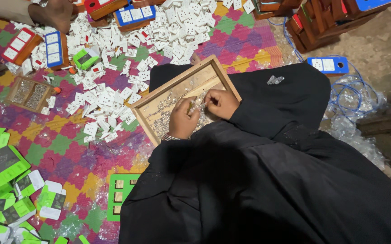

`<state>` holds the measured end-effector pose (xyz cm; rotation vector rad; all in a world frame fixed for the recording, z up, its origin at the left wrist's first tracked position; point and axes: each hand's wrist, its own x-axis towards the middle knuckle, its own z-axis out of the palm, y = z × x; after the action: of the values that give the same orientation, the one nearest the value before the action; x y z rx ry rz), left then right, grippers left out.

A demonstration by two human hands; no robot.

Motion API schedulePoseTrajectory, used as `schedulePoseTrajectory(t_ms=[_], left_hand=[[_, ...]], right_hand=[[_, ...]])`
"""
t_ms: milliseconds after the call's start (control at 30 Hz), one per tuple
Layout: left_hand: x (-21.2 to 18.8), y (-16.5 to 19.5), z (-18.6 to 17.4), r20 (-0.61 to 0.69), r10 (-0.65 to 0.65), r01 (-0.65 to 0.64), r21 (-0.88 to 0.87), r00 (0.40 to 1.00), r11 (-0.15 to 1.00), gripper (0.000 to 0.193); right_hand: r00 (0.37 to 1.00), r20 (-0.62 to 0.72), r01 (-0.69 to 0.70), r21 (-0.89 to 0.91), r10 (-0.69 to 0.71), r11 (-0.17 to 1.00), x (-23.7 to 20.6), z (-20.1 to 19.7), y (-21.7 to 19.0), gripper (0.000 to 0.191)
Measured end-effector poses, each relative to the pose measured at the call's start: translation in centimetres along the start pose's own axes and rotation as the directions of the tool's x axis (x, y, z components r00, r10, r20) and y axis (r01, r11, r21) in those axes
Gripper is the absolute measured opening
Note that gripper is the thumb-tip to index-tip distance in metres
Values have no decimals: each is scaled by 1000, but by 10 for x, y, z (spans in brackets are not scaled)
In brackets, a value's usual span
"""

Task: The person sits on the floor holding a wooden tray filled with small metal hardware pieces. They use a small handheld item to pick and sort the pieces one at a time, occasionally reaching toward a divided wooden box beside them, while another person handles similar parts nearby.

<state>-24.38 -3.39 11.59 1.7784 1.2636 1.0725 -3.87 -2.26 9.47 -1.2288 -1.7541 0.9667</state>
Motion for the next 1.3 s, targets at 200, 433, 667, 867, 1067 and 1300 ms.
schedulePoseTrajectory(t_ms=[200,433,667,867,1067,1300], left_hand=[[2,-3,4,60,163,-171,165,985,971,13],[-1,-8,12,47,-29,26,66,998,997,14],[-2,-6,12,61,149,-157,151,987,976,15],[-1,10,7,83,-9,-1,121,996,993,17],[0,20,3,119,9,-33,199,993,980,22],[-2,11,9,119,100,-128,254,988,959,21]], right_hand=[[996,53,67,-47,-65,997,-1,-4,-13,3],[984,157,-106,116,87,988,0,-4,7,8],[979,198,-100,248,50,964,-1,-4,16,5],[965,239,-199,419,104,886,7,-2,14,7],[980,43,-190,514,196,836,13,-7,14,9],[990,43,-134,593,135,794,15,-11,15,10]])
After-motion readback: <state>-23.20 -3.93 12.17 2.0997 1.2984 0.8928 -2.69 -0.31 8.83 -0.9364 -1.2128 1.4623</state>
